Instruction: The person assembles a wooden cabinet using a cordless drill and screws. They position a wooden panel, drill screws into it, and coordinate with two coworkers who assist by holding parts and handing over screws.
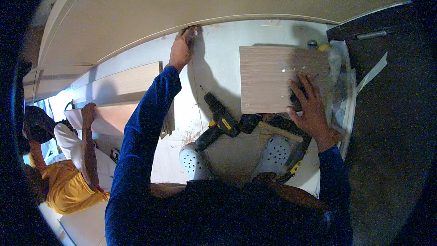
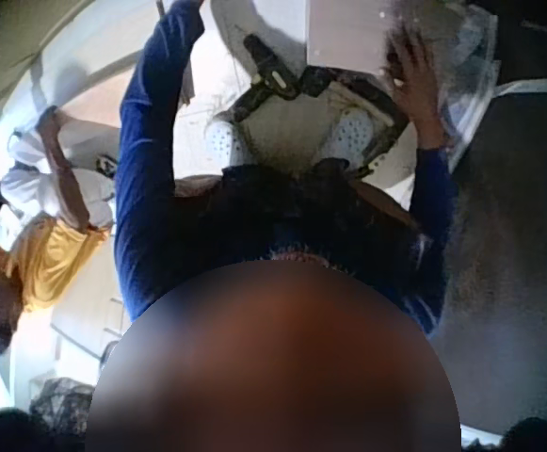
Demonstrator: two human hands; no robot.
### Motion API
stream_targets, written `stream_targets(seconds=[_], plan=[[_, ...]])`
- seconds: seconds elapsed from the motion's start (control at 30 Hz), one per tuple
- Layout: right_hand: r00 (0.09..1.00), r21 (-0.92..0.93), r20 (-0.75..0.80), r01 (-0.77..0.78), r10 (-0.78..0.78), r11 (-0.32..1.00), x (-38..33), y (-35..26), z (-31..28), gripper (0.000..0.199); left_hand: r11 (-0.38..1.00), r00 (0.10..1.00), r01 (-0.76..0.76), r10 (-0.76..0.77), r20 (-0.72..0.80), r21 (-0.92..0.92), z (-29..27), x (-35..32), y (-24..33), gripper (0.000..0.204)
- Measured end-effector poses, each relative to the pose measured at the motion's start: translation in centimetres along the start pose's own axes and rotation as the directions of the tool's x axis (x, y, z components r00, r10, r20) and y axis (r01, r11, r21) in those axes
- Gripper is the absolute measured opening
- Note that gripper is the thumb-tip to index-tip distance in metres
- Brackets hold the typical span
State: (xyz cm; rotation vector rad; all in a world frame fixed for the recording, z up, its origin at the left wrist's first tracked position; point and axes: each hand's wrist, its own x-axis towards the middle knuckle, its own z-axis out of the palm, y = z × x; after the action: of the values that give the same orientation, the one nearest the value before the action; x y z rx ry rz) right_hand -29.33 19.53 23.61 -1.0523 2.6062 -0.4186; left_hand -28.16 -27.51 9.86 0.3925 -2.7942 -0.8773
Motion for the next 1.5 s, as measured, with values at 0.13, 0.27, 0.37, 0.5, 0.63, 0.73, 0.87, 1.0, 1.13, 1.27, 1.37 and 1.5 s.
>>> stream_targets(seconds=[0.13, 0.27, 0.37, 0.5, 0.63, 0.73, 0.87, 1.0, 1.13, 1.27, 1.37, 1.5], plan=[[0.999, 0.034, 0.032, -0.018, 0.017, 0.999, 0.3, 0.1, -0.3, 0.083, 0.999, 0.981, 0.038, -0.044, -0.188, -0.037, 1.8, 0.4, -1.3, 0.026], [0.998, 0.041, 0.059, -0.004, 0.002, 0.999, 0.7, 0.6, -0.6, 0.088, 0.982, 0.981, 0.139, -0.154, -0.117, -0.124, 1.6, 0.2, -1.9, 0.032], [0.996, 0.043, 0.081, 0.018, -0.021, 0.999, 0.8, 0.8, -0.9, 0.09, 0.991, 0.983, 0.087, -0.102, -0.152, -0.101, 1.6, 0.4, -1.9, 0.034], [0.992, 0.057, 0.126, -0.006, -0.001, 0.998, 0.9, 0.6, -1.9, 0.09, 0.998, 0.984, 0.009, 0.001, -0.177, 0.059, 2.4, 1.1, -1.4, 0.029], [0.996, 0.06, 0.093, 0.008, -0.014, 0.998, 1.4, -0.3, -3.5, 0.09, 0.995, 0.982, 0.027, -0.009, -0.189, 0.095, 2.4, 1.6, -0.6, 0.022], [0.999, 0.076, 0.016, 0.031, -0.032, 0.997, 1.7, -1.6, -4.8, 0.082, 0.976, 0.939, -0.161, 0.196, -0.283, 0.144, 1.8, 1.5, -0.1, 0.018], [0.997, 0.255, -0.017, 0.077, -0.075, 0.964, 1.9, -4.6, -5.6, 0.063, 0.995, 0.99, 0.082, -0.088, -0.109, -0.051, -0.3, -0.3, 1.0, 0.013], [0.986, 0.387, -0.007, 0.154, -0.164, 0.909, 3.8, -8.6, -5.5, 0.032, 0.891, 0.993, 0.065, -0.016, 0.114, -0.45, -5.3, -4.5, 4.3, 0.021], [0.929, 0.543, -0.1, 0.351, -0.357, 0.763, 8.6, -12.5, -4.1, 0.026, 0.756, 0.927, 0.24, 0.009, 0.376, -0.609, -11.1, -9.1, 9.6, 0.029], [0.854, 0.533, -0.153, 0.495, -0.498, 0.686, 12.6, -17.1, -2.5, 0.025, 0.727, 0.923, 0.223, 0.057, 0.381, -0.65, -16.0, -11.7, 13.5, 0.033], [0.843, 0.543, -0.184, 0.516, -0.506, 0.662, 13.4, -20.0, -2.8, 0.025, 0.715, 0.936, 0.239, 0.011, 0.352, -0.657, -18.8, -12.9, 14.5, 0.037], [0.874, 0.639, -0.181, 0.453, -0.452, 0.621, 13.1, -23.6, -3.8, 0.028, 0.729, 0.939, 0.257, -0.034, 0.341, -0.634, -21.2, -14.4, 14.0, 0.038]])
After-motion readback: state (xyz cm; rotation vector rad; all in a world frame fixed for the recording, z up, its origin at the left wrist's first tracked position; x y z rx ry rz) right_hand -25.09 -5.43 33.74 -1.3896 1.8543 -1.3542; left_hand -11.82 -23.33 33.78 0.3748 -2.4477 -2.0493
